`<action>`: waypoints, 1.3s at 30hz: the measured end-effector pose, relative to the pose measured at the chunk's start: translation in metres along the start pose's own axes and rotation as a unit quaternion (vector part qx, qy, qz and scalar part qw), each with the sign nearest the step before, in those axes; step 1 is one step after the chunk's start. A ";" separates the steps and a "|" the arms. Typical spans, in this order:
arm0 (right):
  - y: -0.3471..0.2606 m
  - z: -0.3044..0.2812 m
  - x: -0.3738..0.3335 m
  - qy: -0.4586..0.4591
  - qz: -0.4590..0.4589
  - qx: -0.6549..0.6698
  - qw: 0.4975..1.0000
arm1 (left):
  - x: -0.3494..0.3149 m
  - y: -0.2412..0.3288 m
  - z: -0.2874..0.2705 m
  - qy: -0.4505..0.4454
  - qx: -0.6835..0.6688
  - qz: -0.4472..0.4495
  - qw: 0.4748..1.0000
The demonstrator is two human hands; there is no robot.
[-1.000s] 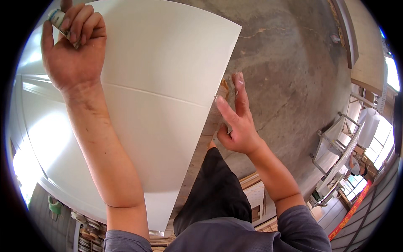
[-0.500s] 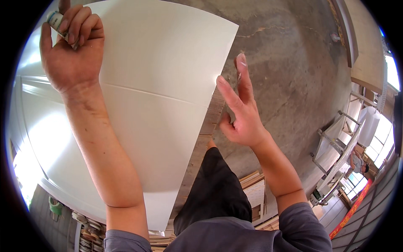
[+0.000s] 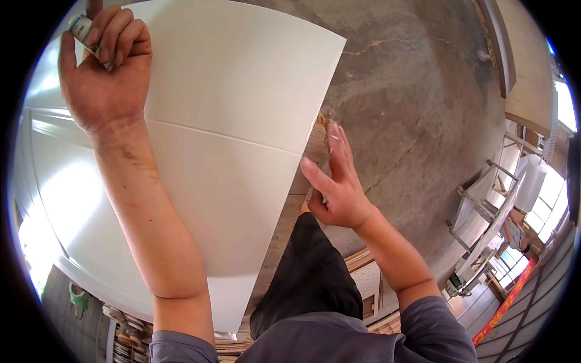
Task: The person applies filler from a tube onto the corner of a white door and smooths it with their finger.
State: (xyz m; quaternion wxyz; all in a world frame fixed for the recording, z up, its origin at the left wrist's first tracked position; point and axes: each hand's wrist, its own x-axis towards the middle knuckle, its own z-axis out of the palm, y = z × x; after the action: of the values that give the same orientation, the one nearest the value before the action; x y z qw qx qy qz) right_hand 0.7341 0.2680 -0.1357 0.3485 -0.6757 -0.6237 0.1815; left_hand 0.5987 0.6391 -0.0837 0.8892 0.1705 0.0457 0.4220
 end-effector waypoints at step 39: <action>-0.018 -0.017 0.022 0.081 0.017 0.064 0.994 | 0.000 0.001 -0.001 -0.014 0.013 -0.011 1.000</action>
State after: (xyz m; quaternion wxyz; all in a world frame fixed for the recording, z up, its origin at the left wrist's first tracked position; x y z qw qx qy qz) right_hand 0.7365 0.2850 -0.1071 0.4377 -0.6752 -0.5684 0.1717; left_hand 0.5979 0.6397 -0.0842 0.8920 0.1869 0.0407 0.4095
